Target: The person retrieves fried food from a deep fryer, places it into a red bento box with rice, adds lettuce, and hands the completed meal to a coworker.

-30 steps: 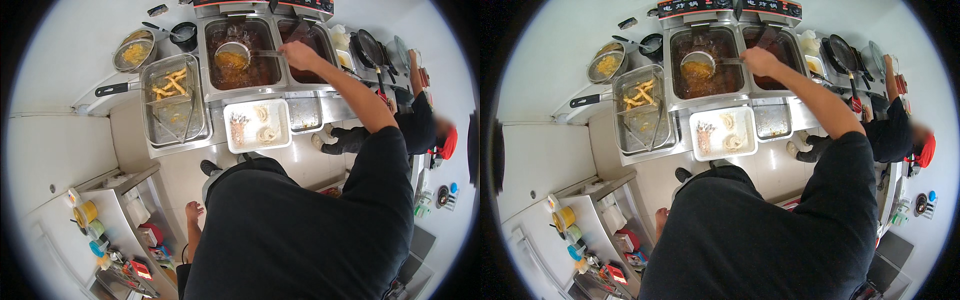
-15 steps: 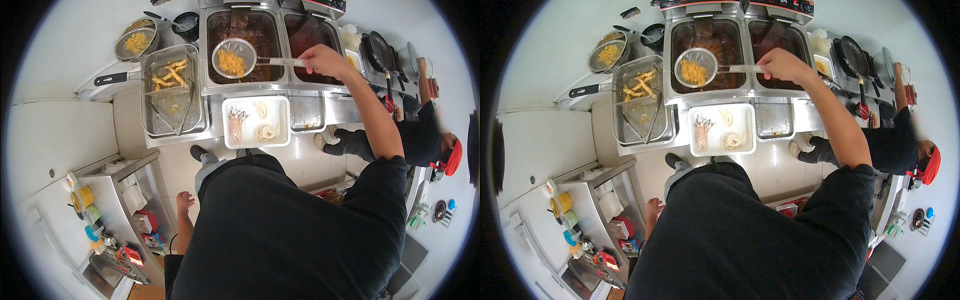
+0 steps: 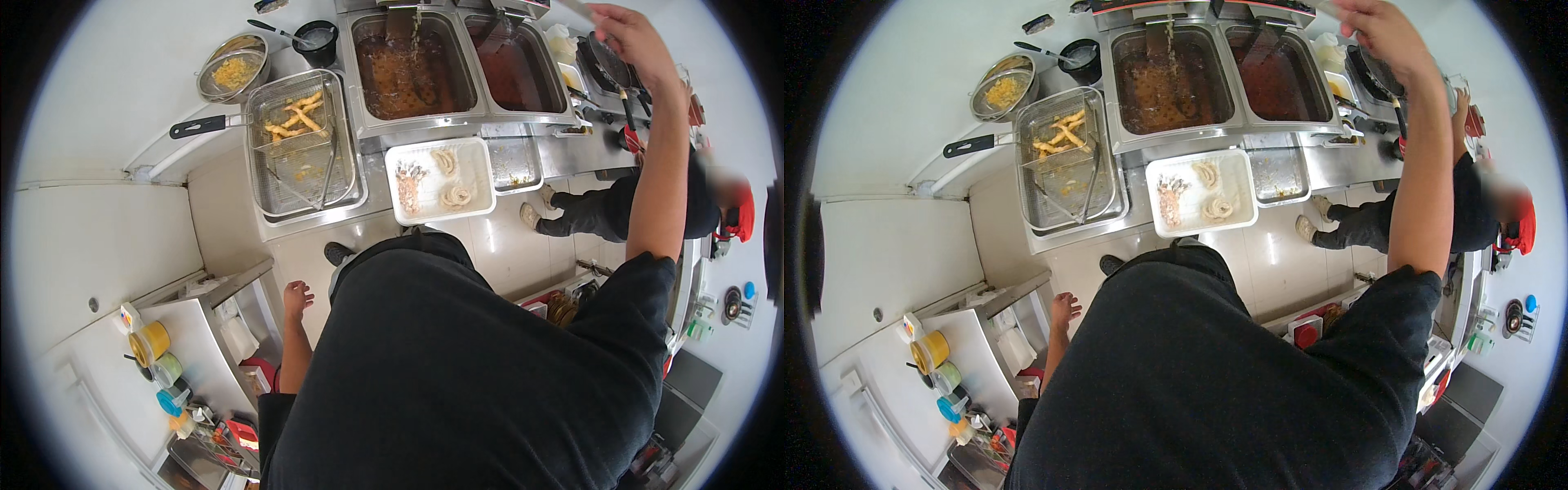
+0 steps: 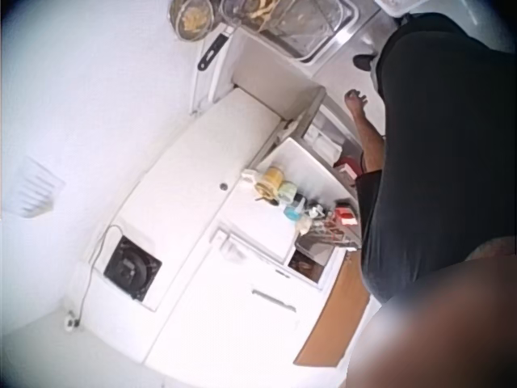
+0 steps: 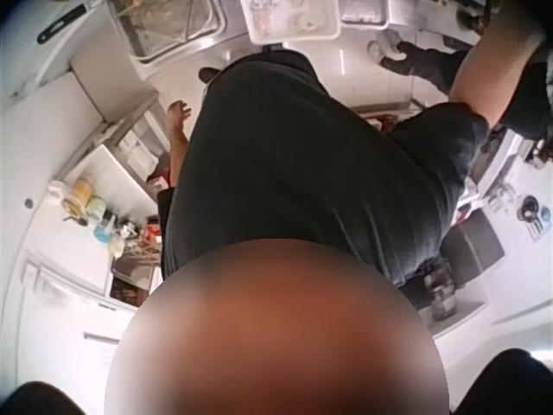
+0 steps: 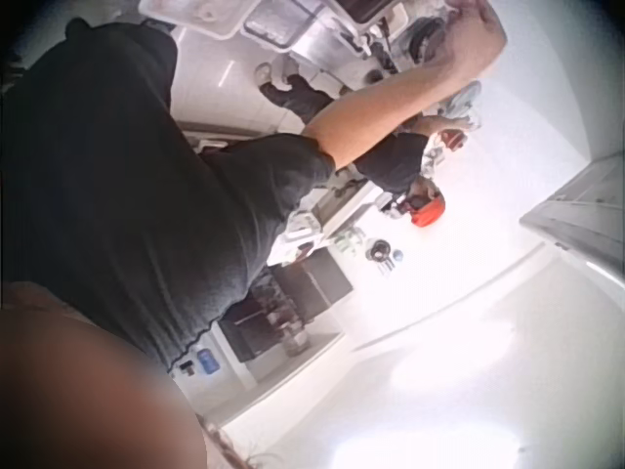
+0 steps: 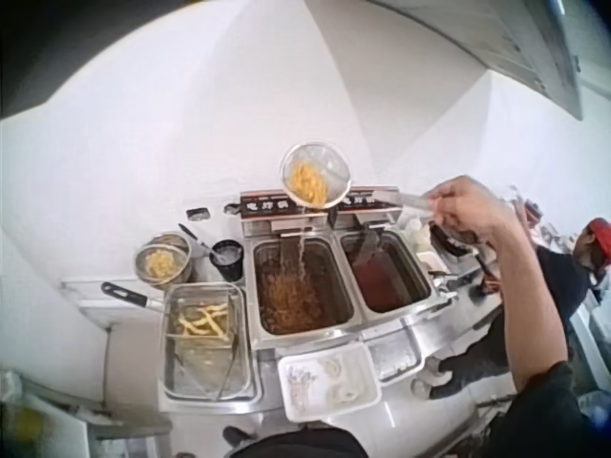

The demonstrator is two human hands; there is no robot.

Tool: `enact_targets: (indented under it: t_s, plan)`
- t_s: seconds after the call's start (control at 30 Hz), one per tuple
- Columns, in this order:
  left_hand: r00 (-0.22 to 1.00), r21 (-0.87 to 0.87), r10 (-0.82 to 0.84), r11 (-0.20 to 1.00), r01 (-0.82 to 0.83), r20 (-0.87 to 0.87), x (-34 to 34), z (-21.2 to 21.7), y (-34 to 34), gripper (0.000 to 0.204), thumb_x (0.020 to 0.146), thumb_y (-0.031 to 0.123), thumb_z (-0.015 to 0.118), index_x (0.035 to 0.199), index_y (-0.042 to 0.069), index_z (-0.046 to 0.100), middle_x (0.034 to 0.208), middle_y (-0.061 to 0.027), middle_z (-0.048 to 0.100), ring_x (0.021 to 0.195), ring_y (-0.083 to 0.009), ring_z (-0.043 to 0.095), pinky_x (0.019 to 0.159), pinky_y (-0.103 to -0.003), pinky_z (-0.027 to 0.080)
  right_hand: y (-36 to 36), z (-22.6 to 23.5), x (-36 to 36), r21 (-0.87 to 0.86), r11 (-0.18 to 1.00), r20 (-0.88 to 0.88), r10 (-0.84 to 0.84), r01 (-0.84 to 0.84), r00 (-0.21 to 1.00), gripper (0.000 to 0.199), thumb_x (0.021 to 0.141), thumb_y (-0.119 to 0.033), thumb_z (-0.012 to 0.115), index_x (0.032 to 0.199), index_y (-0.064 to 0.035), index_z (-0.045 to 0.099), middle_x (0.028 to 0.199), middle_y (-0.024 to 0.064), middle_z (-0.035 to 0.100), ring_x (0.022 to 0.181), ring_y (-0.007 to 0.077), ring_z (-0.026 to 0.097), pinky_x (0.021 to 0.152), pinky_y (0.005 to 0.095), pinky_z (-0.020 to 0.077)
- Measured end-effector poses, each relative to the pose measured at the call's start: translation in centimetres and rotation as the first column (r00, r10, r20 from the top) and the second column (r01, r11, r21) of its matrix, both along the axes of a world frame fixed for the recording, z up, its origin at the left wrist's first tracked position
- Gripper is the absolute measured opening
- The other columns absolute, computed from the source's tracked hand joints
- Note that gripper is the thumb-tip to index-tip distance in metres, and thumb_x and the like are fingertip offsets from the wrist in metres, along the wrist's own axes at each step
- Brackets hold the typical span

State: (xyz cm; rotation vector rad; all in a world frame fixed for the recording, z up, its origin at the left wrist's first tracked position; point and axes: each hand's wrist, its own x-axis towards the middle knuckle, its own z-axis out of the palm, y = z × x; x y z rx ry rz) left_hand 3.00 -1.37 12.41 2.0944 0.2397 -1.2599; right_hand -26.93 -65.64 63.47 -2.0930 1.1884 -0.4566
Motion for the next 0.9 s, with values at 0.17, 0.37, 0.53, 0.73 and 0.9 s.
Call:
enact_targets:
  t_s: [0.17, 0.37, 0.53, 0.73, 0.9]
  plan:
    - [0.999, 0.069, -0.034, 0.997, 0.037, -0.034, 1.9, -1.1, 2.5, 0.034, 0.096, 0.021, 0.052, 0.123, 0.000, 0.053, 0.098, -0.0126, 0.066, 0.072, -0.0244, 0.069, 0.058, -0.037, 0.056, 1.0, 1.3, -0.5, 0.053, 0.990, 0.071, -0.136, 0.133, 0.988, 0.026, 0.093, -0.015, 0.060, 0.110, 0.0015, 0.069, 0.070, -0.0023, 0.057, 0.054, 0.0062, 0.044, 0.047, 0.0228, 0.0320]
    - [0.997, 0.090, -0.045, 0.995, 0.050, -0.057, 2.8, -1.7, 3.7, 0.034, 0.095, 0.021, 0.052, 0.122, 0.000, 0.054, 0.097, -0.0123, 0.066, 0.071, -0.0246, 0.069, 0.057, -0.037, 0.057, 2.0, -12.8, 0.4, 0.255, 0.945, -0.124, -0.177, 0.204, 0.976, 0.030, 0.089, -0.018, 0.060, 0.113, -0.0043, 0.070, 0.080, -0.0013, 0.065, 0.066, 0.0070, 0.051, 0.052, 0.0247, 0.0378]
    - [0.997, 0.038, -0.060, 0.997, 0.062, -0.047, 3.5, -2.1, 3.0, 0.032, 0.095, 0.020, 0.052, 0.120, 0.000, 0.055, 0.096, -0.0117, 0.066, 0.069, -0.0236, 0.069, 0.056, -0.035, 0.056, 4.2, -16.9, 1.0, 0.336, 0.916, -0.140, -0.183, 0.220, 0.973, 0.029, 0.089, -0.018, 0.060, 0.110, -0.0021, 0.072, 0.071, -0.0013, 0.061, 0.062, 0.0075, 0.049, 0.052, 0.0229, 0.0371]
    - [0.995, 0.031, -0.087, 0.996, 0.088, -0.041, 4.4, -2.1, 1.2, 0.034, 0.095, 0.021, 0.053, 0.123, 0.001, 0.054, 0.098, -0.0124, 0.066, 0.072, -0.0246, 0.069, 0.057, -0.036, 0.056, 3.0, -4.5, -0.1, 0.064, 0.987, 0.014, -0.151, 0.150, 0.988, 0.034, 0.093, -0.019, 0.060, 0.123, -0.0033, 0.066, 0.074, -0.0065, 0.057, 0.059, 0.0021, 0.042, 0.049, 0.0182, 0.0295]
    - [0.996, 0.004, -0.076, 0.997, 0.076, -0.040, 3.7, -1.6, 0.0, 0.032, 0.095, 0.020, 0.053, 0.120, 0.001, 0.054, 0.096, -0.0116, 0.066, 0.070, -0.0234, 0.069, 0.057, -0.035, 0.055, 2.3, -2.5, -1.2, -0.003, 0.994, 0.153, -0.108, 0.110, 0.982, 0.036, 0.092, -0.016, 0.060, 0.125, -0.0037, 0.066, 0.075, -0.0063, 0.057, 0.059, 0.0007, 0.042, 0.049, 0.0164, 0.0283]
